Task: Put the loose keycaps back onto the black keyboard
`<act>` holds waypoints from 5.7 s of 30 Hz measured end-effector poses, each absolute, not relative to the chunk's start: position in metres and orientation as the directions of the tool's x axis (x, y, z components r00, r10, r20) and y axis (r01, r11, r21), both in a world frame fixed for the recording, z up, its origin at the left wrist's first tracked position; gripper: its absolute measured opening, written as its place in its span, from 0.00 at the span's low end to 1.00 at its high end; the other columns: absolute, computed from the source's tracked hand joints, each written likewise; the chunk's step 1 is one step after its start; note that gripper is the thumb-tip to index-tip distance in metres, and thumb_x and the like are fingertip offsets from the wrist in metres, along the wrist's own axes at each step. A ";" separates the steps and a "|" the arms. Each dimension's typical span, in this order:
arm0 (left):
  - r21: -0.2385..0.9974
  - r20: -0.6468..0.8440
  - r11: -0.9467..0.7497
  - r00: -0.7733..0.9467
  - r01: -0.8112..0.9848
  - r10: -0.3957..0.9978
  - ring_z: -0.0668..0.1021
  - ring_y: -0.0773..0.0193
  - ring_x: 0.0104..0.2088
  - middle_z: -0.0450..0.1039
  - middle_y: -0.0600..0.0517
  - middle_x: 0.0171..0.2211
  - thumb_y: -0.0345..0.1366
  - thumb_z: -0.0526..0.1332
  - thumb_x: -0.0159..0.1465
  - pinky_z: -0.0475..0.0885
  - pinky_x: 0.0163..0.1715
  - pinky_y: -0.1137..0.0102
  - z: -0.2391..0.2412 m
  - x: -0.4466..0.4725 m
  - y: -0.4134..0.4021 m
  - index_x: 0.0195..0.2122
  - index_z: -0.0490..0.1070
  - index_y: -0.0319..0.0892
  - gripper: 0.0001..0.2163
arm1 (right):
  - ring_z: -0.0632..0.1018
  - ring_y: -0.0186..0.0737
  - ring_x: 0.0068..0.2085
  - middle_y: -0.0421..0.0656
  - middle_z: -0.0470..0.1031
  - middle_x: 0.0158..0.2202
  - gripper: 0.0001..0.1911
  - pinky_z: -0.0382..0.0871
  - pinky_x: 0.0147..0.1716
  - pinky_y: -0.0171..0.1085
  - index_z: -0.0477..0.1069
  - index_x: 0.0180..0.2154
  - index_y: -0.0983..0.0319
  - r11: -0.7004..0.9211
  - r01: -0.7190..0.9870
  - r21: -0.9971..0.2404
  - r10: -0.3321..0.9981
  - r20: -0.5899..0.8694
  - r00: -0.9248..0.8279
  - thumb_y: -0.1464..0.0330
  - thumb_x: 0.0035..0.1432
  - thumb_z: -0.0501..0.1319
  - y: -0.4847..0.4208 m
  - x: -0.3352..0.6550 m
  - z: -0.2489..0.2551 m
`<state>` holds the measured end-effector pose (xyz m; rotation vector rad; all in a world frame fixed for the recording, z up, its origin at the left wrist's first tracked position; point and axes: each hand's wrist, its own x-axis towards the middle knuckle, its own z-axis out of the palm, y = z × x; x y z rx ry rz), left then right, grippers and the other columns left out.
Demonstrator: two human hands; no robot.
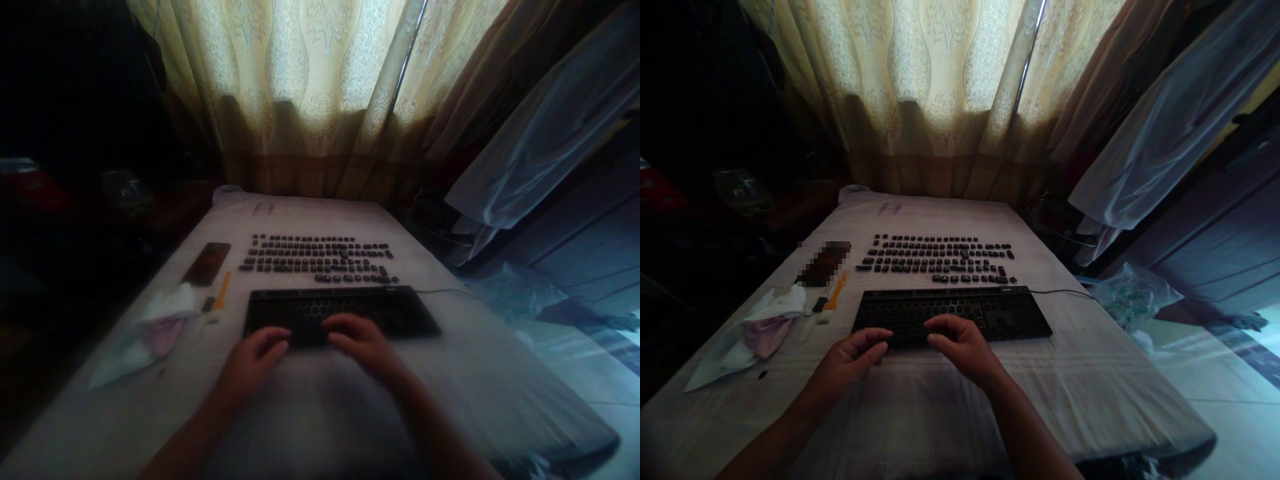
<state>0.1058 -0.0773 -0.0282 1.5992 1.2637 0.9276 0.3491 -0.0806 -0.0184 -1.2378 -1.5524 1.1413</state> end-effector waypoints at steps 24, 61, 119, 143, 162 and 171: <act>0.331 0.753 -0.743 0.312 0.581 0.579 0.82 0.64 0.36 0.77 0.49 0.40 0.31 0.56 0.70 0.79 0.31 0.74 -0.039 0.104 -0.093 0.41 0.70 0.44 0.05 | 0.81 0.41 0.43 0.46 0.79 0.42 0.08 0.79 0.41 0.40 0.74 0.36 0.57 0.607 0.703 -0.369 0.600 0.793 -0.102 0.74 0.64 0.59 -0.106 0.340 -0.037; 0.183 0.549 -0.625 0.449 0.759 0.705 0.77 0.47 0.50 0.74 0.41 0.51 0.42 0.60 0.67 0.74 0.49 0.50 -0.048 0.050 -0.050 0.55 0.68 0.42 0.17 | 0.80 0.41 0.38 0.44 0.77 0.38 0.09 0.78 0.37 0.40 0.78 0.42 0.57 0.454 0.728 -0.514 0.871 0.427 -0.242 0.70 0.58 0.64 -0.079 0.372 -0.044; 0.150 0.526 -0.675 0.520 0.722 0.673 0.70 0.48 0.60 0.65 0.41 0.60 0.32 0.53 0.71 0.72 0.55 0.51 -0.064 0.067 -0.063 0.64 0.62 0.45 0.20 | 0.77 0.44 0.37 0.48 0.77 0.37 0.13 0.73 0.33 0.42 0.77 0.45 0.59 0.520 0.794 -0.315 0.819 0.448 -0.359 0.70 0.67 0.55 -0.079 0.359 -0.056; 0.184 0.479 -0.606 0.468 0.773 0.743 0.72 0.49 0.60 0.49 0.42 0.71 0.37 0.53 0.70 0.77 0.50 0.62 -0.082 0.069 -0.058 0.69 0.53 0.45 0.26 | 0.75 0.42 0.35 0.44 0.76 0.36 0.10 0.68 0.33 0.39 0.75 0.42 0.56 0.528 0.784 -0.326 0.810 0.471 -0.350 0.71 0.63 0.57 -0.068 0.362 -0.072; 0.142 0.593 -0.793 0.591 0.592 0.548 0.78 0.59 0.44 0.79 0.53 0.39 0.34 0.55 0.70 0.58 0.65 0.49 -0.067 0.089 -0.036 0.46 0.76 0.48 0.10 | 0.76 0.43 0.37 0.46 0.77 0.38 0.14 0.70 0.36 0.42 0.75 0.47 0.57 0.508 0.775 -0.377 0.830 0.454 -0.324 0.73 0.62 0.57 -0.075 0.361 -0.063; 0.262 0.454 -0.745 0.603 0.613 0.656 0.77 0.56 0.47 0.79 0.51 0.43 0.33 0.60 0.67 0.60 0.62 0.47 -0.056 0.087 -0.043 0.49 0.75 0.47 0.10 | 0.77 0.43 0.38 0.47 0.78 0.38 0.14 0.72 0.35 0.42 0.77 0.45 0.58 0.522 0.769 -0.368 0.825 0.444 -0.348 0.73 0.63 0.56 -0.075 0.365 -0.058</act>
